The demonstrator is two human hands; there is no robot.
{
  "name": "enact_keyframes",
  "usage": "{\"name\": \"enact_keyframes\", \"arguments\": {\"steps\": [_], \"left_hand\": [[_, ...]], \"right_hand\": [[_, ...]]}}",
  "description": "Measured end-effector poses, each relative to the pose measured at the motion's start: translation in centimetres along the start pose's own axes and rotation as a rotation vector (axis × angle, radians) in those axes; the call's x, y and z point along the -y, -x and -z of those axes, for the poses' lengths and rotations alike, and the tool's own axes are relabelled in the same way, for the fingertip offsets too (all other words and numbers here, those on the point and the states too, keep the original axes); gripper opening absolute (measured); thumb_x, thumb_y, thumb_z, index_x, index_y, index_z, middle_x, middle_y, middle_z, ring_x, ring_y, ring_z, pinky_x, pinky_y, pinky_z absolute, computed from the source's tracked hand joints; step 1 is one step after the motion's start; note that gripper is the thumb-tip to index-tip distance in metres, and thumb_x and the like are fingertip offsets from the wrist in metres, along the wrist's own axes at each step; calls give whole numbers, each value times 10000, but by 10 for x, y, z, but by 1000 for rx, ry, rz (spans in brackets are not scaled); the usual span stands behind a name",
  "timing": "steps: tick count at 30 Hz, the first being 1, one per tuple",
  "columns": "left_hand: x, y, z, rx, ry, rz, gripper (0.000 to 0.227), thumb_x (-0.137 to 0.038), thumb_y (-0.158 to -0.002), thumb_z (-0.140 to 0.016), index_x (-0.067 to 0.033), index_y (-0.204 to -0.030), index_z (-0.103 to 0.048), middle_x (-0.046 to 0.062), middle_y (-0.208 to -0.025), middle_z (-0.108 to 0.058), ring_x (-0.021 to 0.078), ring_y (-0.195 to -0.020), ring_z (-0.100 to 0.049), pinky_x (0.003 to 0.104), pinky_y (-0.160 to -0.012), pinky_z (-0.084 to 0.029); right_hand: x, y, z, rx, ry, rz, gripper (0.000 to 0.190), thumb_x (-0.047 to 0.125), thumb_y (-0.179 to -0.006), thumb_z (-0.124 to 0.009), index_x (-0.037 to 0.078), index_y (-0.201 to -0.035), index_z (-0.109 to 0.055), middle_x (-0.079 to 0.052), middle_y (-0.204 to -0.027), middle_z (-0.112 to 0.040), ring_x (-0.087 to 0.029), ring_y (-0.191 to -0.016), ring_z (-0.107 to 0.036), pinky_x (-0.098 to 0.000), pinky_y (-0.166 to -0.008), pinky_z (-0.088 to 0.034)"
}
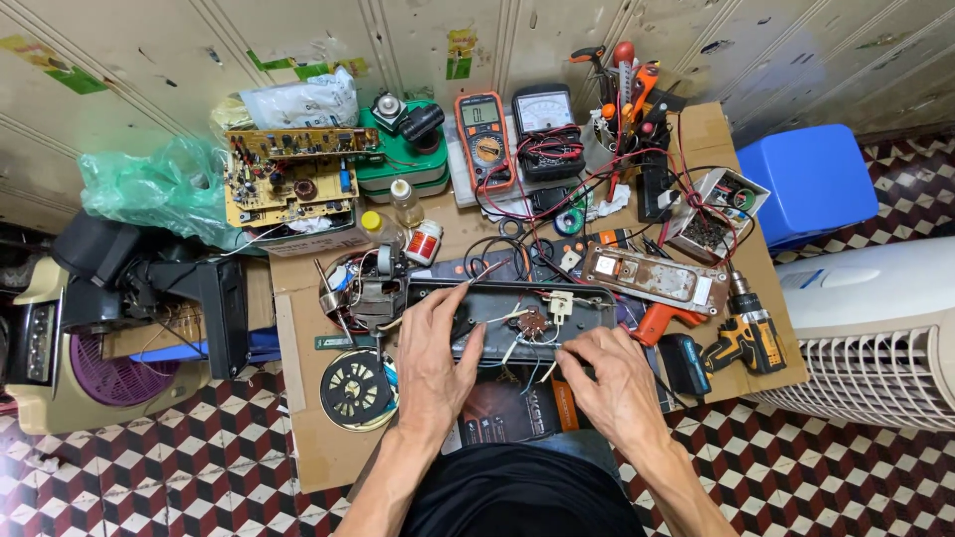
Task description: The recorder is disassembling and repairing internal electronic components of an appliance at a workbench.
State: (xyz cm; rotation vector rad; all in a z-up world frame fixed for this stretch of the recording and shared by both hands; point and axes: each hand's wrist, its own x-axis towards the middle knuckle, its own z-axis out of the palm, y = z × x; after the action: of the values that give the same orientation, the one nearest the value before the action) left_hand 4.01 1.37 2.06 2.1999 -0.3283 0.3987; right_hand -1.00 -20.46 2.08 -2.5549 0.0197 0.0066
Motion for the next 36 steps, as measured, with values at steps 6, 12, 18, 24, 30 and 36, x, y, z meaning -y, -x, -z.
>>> {"name": "enact_keyframes", "arguments": {"steps": [6, 12, 18, 24, 30, 36], "left_hand": [[-5, 40, -9, 37, 96, -4, 246, -73, -937, -720, -43, -1175, -665, 114, -1137, -687, 265, -1049, -658, 371, -941, -529], [-18, 23, -18, 213, -88, 29, 287, -179, -843, -752, -29, -1085, -718, 105, -972, -686, 303, -916, -614, 425, -805, -457], [-8, 23, -22, 243, -66, 81, 130, -150, -863, -738, -59, -957, -742, 81, -877, -692, 285, -880, -618, 431, -768, -457], [-16, 14, 1, 242, -49, 91, 113, -151, -903, -719, -44, -935, -700, 100, -875, -675, 298, -842, -631, 418, -697, -514], [-60, -3, 66, 236, -136, 192, 103, -164, -877, -735, -71, -921, -723, 73, -828, -700, 265, -786, -647, 400, -656, -524], [-84, 5, 25, 174, 152, -156, 161, -105, -881, -731, -55, -1026, -683, 96, -985, -715, 276, -904, -663, 380, -782, -550]], "right_hand": [[2, -2, 4, 21, -26, -35, 180, 182, -884, -691, 20, -916, -762, -76, -915, -712, -267, -873, -596, -375, -846, -471], [0, 3, 4, -10, -105, -105, 193, 155, -889, -677, 25, -1027, -719, -104, -952, -701, -273, -947, -622, -374, -875, -480], [-2, 9, 3, -46, -27, 155, 330, 127, -809, -707, 17, -1120, -714, -109, -1006, -706, -293, -958, -613, -403, -844, -435], [-2, 7, -8, -150, 31, 216, 206, 131, -833, -754, 74, -1031, -755, -35, -959, -735, -215, -898, -626, -363, -782, -418], [-7, 7, -12, -185, -3, 240, 184, 108, -826, -762, 74, -1007, -756, -35, -929, -737, -211, -879, -630, -361, -789, -423], [-10, 5, -16, -172, -40, 280, 188, 82, -834, -752, 45, -1017, -743, -51, -918, -726, -213, -869, -635, -358, -783, -423]]}}
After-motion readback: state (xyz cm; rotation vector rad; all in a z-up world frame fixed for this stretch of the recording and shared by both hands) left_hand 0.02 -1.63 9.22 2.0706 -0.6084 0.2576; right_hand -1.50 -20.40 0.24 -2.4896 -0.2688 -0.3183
